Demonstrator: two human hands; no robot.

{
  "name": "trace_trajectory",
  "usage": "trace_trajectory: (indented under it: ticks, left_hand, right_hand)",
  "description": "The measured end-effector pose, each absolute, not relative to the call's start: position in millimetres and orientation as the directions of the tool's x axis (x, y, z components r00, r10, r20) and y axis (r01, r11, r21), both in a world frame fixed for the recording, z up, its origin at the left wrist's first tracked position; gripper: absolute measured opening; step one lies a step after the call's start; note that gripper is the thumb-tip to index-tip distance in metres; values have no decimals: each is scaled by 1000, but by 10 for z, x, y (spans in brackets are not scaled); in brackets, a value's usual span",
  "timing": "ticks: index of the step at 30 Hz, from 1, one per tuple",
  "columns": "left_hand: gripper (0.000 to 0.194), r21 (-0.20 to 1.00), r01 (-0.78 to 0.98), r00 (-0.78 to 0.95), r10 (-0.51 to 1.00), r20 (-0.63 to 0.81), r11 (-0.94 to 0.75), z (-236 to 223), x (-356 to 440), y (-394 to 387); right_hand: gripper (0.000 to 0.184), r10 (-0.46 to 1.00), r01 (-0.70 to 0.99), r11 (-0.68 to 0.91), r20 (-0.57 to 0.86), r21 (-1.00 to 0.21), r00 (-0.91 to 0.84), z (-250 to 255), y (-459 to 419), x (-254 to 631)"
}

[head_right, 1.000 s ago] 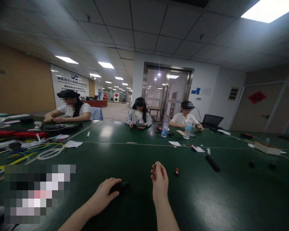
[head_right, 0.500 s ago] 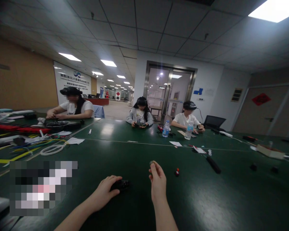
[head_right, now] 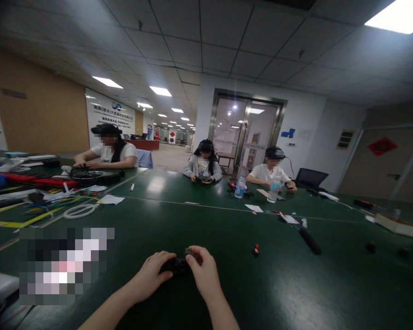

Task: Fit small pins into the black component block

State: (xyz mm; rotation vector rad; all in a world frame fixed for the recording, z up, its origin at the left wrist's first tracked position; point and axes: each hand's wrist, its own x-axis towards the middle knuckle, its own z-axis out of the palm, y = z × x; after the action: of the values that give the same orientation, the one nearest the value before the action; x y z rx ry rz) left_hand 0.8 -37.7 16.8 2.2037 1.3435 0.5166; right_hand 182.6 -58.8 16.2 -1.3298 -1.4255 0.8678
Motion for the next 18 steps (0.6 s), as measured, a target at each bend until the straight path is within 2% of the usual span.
trace_trajectory:
  ticks: [4, 9, 18]
  left_hand:
    - [45, 600, 697, 443, 894, 71, -393, 143, 0, -365]
    - [44, 605, 694, 440, 895, 74, -391, 126, -4, -348]
    - [43, 601, 689, 446, 891, 91, -406, 46, -22, -315]
  right_hand:
    - [25, 990, 432, 138, 137, -891, -33, 82, -586, 1775]
    - [22, 990, 550, 136, 131, -824, -50, 53, -590, 1742]
    - [20, 990, 597, 139, 119, -790, -73, 142, -644, 1705]
